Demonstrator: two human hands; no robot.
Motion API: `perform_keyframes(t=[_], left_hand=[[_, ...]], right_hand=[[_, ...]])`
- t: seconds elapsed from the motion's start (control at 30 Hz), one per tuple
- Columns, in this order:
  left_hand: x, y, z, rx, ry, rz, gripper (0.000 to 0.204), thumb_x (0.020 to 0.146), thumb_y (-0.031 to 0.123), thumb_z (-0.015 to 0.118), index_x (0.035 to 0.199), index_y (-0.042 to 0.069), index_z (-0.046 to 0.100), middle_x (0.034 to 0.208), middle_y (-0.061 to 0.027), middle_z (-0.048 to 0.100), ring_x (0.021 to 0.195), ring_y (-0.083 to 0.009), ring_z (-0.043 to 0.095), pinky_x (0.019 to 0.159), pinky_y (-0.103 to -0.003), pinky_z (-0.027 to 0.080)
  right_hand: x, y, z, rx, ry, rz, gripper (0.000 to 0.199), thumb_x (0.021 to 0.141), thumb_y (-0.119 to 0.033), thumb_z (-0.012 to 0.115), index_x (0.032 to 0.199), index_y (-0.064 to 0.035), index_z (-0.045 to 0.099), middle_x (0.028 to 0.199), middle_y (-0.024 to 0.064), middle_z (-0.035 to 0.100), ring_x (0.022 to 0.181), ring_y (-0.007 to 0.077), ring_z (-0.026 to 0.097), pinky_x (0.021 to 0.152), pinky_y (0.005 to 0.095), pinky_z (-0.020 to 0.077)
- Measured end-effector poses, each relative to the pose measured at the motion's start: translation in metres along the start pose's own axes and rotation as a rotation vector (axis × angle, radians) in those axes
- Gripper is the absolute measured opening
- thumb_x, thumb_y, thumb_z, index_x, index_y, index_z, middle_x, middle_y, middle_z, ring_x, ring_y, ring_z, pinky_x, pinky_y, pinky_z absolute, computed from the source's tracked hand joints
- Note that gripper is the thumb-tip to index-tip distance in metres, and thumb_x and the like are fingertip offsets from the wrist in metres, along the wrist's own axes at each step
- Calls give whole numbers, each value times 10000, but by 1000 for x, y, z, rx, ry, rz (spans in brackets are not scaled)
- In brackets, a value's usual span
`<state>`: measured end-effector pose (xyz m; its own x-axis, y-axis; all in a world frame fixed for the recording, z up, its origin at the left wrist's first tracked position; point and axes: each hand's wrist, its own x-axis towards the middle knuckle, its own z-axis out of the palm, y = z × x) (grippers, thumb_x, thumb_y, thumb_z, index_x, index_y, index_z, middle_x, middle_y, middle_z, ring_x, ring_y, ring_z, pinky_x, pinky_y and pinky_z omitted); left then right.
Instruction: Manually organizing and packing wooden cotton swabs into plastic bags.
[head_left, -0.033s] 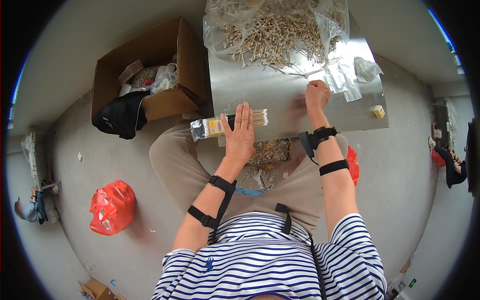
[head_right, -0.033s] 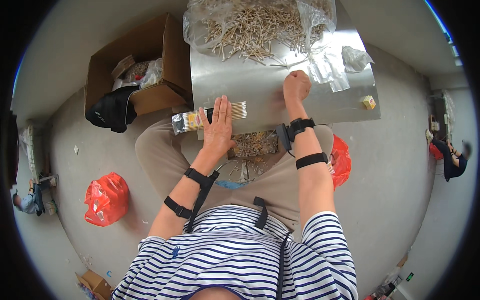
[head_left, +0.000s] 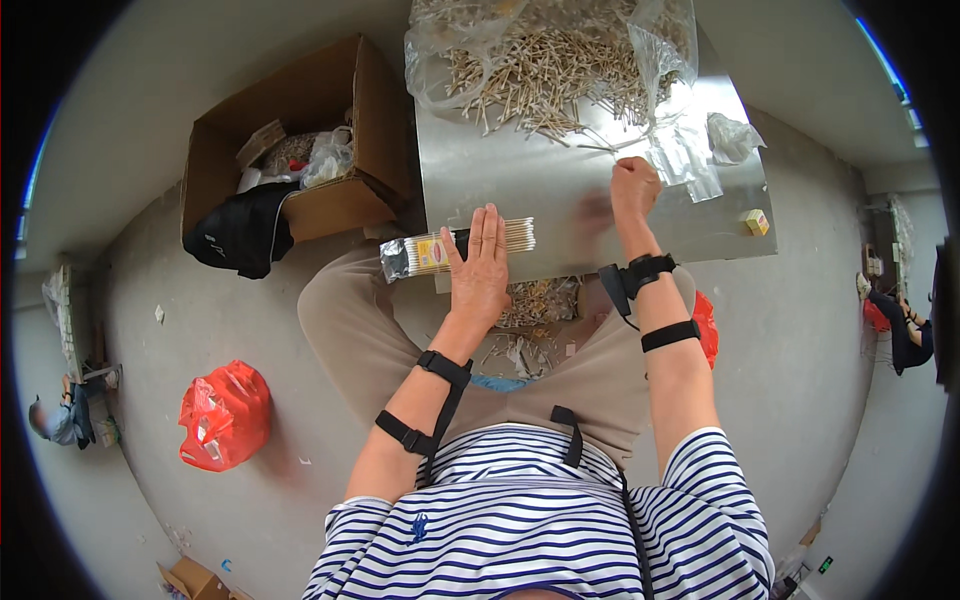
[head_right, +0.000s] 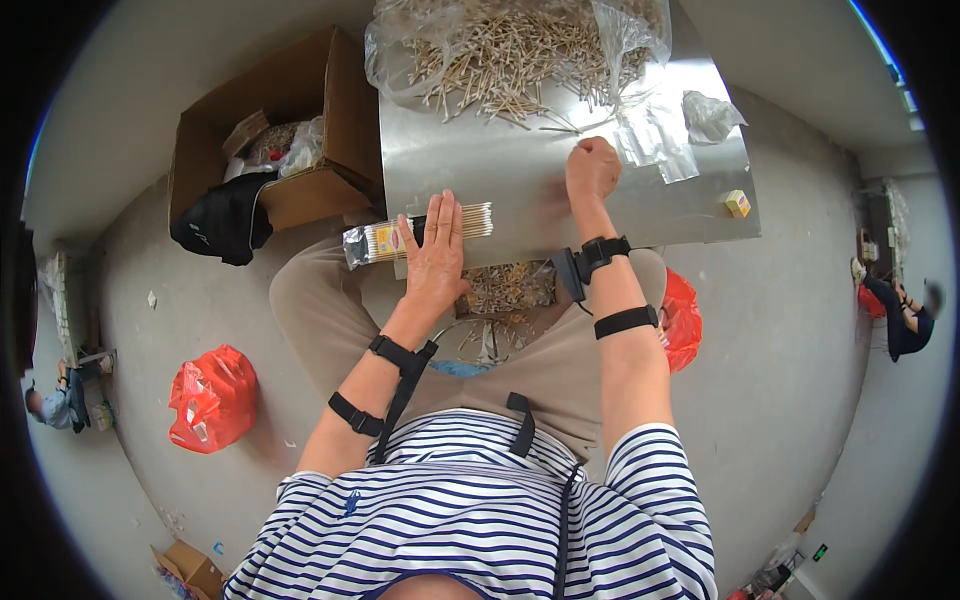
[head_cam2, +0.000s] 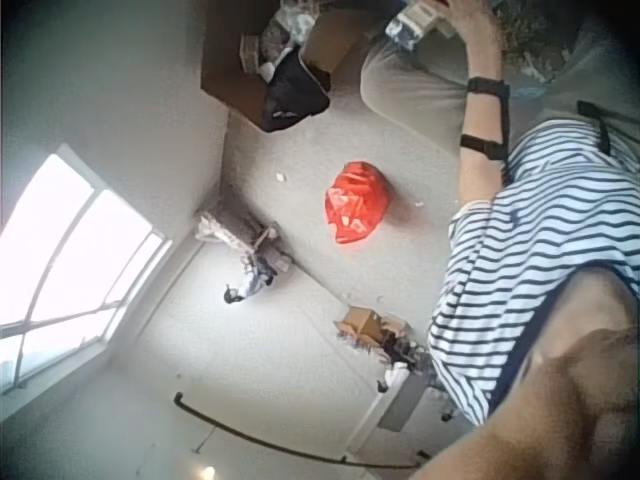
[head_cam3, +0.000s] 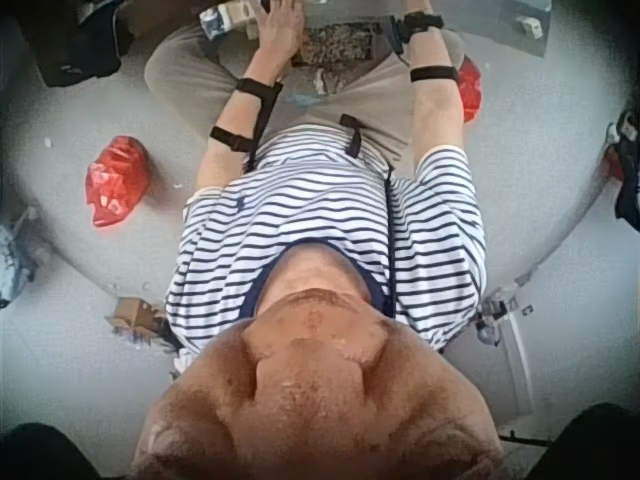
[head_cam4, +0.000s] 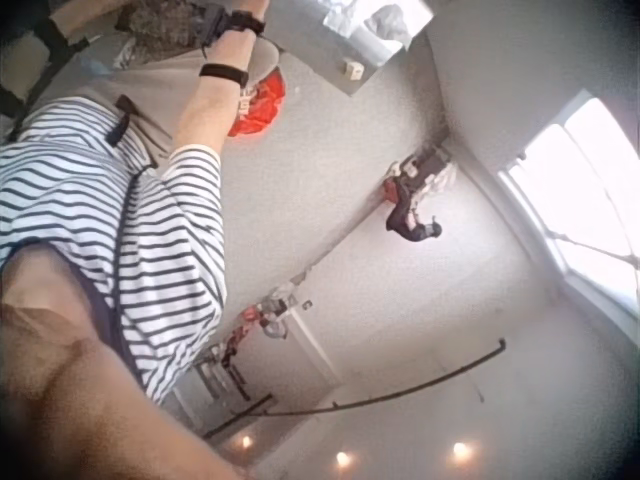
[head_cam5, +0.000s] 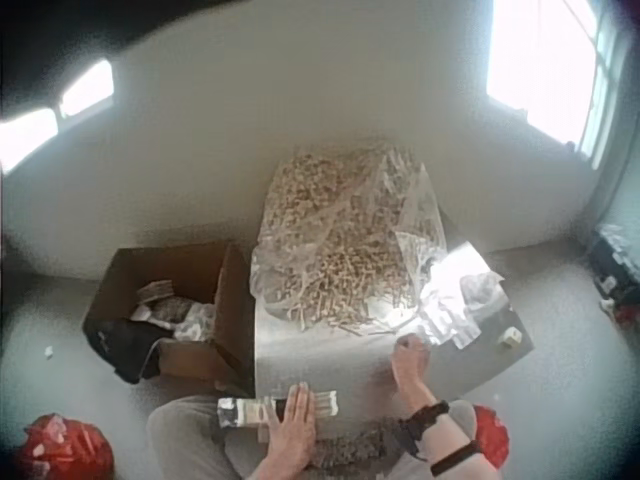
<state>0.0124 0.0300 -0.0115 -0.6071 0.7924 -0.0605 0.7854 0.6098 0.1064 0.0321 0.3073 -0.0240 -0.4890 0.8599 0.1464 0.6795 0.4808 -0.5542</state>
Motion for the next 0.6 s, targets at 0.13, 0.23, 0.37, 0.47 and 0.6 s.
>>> perform_keyframes(t=[0.13,0.23,0.37,0.47,0.6], left_hand=[[0,0,1,-2,9,-23,1320,465,376,918,1514,-23,224,1617,-144,127,1505,-288,122,1150,-673,70],[-2,-2,1,2,1,-23,1320,463,376,917,1513,-24,224,1617,-144,127,1505,-285,123,1148,-675,74],[-1,-2,4,32,42,-2,1312,461,363,916,1512,-22,232,1618,-144,128,1506,-279,123,1142,-679,89],[-1,-1,3,28,34,-10,1152,536,290,827,1501,-13,276,1610,-133,168,1501,-263,153,1145,-676,82],[-2,-2,3,-3,-7,-19,1116,561,271,808,1500,-14,277,1609,-135,172,1500,-267,154,1141,-681,84]], right_hand=[[-28,-2,10,230,-116,-341,94,817,-129,627,859,-114,709,910,145,672,869,341,650,776,425,517],[-65,-25,18,103,-261,-543,76,826,-112,617,833,-102,691,905,130,628,852,337,630,767,433,510],[-84,-44,27,91,-251,-593,62,811,-79,610,813,-101,668,892,110,574,842,329,613,752,448,504],[-90,-45,28,154,-277,-710,75,807,-37,616,842,-91,655,874,89,571,856,323,606,735,422,501],[-100,-53,17,104,-223,-887,93,762,-27,600,821,-93,631,868,70,562,879,294,593,756,420,485]])
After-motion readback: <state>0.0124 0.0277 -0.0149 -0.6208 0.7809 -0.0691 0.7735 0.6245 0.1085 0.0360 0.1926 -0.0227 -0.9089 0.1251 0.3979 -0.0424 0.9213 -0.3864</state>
